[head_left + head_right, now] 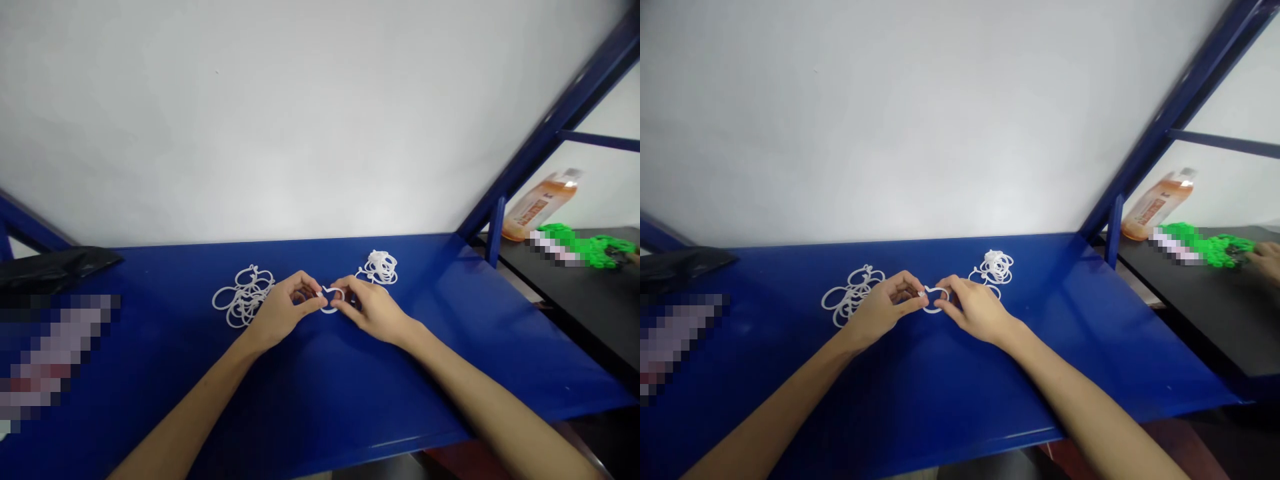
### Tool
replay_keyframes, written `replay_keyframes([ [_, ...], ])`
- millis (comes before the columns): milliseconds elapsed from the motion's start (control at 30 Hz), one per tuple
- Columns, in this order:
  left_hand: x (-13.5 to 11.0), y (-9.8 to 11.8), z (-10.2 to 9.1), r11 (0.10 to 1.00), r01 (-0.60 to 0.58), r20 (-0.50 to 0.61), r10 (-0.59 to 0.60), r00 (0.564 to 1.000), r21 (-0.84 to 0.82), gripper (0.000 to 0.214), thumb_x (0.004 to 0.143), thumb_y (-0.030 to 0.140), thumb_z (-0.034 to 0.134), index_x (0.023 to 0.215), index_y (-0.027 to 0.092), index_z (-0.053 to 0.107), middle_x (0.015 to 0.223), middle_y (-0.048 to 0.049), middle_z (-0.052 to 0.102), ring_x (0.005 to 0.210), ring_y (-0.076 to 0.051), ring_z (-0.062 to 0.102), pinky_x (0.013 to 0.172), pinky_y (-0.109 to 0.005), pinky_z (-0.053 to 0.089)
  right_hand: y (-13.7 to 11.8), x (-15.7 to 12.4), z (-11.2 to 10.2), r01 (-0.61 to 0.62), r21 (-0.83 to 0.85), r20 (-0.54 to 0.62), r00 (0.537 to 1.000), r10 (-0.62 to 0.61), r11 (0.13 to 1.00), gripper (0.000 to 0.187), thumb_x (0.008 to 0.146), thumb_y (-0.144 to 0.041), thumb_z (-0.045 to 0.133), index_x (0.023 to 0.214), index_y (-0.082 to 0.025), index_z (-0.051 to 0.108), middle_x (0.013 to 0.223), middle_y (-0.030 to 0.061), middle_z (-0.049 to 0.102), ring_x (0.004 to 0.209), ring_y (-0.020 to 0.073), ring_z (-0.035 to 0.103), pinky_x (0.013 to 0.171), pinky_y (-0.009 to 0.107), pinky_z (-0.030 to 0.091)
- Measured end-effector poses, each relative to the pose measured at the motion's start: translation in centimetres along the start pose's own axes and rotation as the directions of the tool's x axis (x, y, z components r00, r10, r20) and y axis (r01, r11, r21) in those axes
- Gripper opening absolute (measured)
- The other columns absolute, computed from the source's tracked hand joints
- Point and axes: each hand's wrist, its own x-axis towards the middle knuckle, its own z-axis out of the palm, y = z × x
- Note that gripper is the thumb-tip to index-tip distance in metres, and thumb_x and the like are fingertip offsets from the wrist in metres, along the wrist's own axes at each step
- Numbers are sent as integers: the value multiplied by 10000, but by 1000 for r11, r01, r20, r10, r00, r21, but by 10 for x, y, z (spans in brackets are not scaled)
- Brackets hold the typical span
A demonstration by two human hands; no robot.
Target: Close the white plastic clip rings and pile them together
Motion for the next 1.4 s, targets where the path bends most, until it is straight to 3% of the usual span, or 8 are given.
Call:
replay_keyframes([
  [167, -1, 1, 4, 997, -55, 0, 55, 998, -48, 282, 801, 363, 728, 1021, 222, 622, 844, 9, 683, 797, -155, 651, 762, -314, 499, -3, 0, 4, 43, 66, -48, 998, -40, 997, 154, 1024, -284, 476, 998, -189, 594, 898, 47, 712, 735, 146, 658, 668, 256, 497],
  [433, -4, 1, 5, 996, -27, 10, 27, 1000, 80, 112, 820, 325, 681, 828, 218, 648, 685, 45, 641, 639, -127, 569, 619, -257, 421, -5, -2, 7, 105, -65, 23, 994, -104, 992, 225, 1050, -289, 399, 1001, -180, 589, 828, 53, 658, 720, 158, 593, 676, 269, 469],
  [700, -9, -1, 16, 996, -82, 66, 79, 995, 39, 156, 822, 309, 676, 738, 203, 598, 739, 34, 660, 712, -138, 602, 691, -262, 440, -1, -1, 4, 246, -145, 146, 963, -225, 958, 247, 1031, -177, 375, 868, -186, 560, 729, 21, 595, 664, 150, 502, 635, 251, 417],
  [833, -7, 4, 12, 989, -92, 44, 88, 995, 116, 107, 829, 274, 656, 752, 210, 616, 730, 35, 663, 704, -142, 607, 678, -263, 449, -2, -2, 4, 273, -151, 48, 962, -269, 950, 232, 1042, -233, 399, 971, -169, 610, 805, 57, 658, 719, 164, 563, 665, 266, 459],
  [1000, 0, -4, 5, 798, -120, -142, 249, 958, 590, 199, 868, 398, 660, 970, 229, 640, 886, -4, 684, 787, -181, 629, 704, -297, 473, 6, -1, -6, 120, -268, -160, 973, -167, 956, 263, 1042, -316, 433, 1067, -185, 661, 880, 77, 694, 774, 170, 629, 721, 286, 512],
  [1167, -4, -11, 9, 535, -37, -122, 259, 958, 844, 223, 968, 381, 509, 1062, 206, 611, 1013, -65, 676, 943, -253, 640, 719, -337, 482, 33, 5, -30, -178, -499, -296, 955, 26, 848, 261, 1017, -316, 476, 988, -197, 706, 933, 82, 667, 812, 189, 628, 664, 289, 498],
  [1267, -7, -12, 14, 494, -51, -65, 215, 974, 868, 200, 960, 344, 514, 1047, 196, 618, 997, -76, 672, 928, -266, 631, 764, -378, 498, 46, 5, -39, -258, -536, -336, 939, 77, 804, 250, 998, -325, 500, 972, -210, 721, 937, 77, 659, 793, 189, 619, 609, 280, 477],
  [1400, -9, -8, 20, 600, -294, 157, 270, 950, 744, 152, 961, 287, 514, 1020, 210, 632, 1009, -57, 672, 975, -235, 614, 870, -388, 507, 52, 4, -39, -305, -571, -338, 934, 120, 762, 215, 974, -311, 534, 968, -213, 726, 959, 80, 655, 825, 199, 616, 574, 272, 456],
])
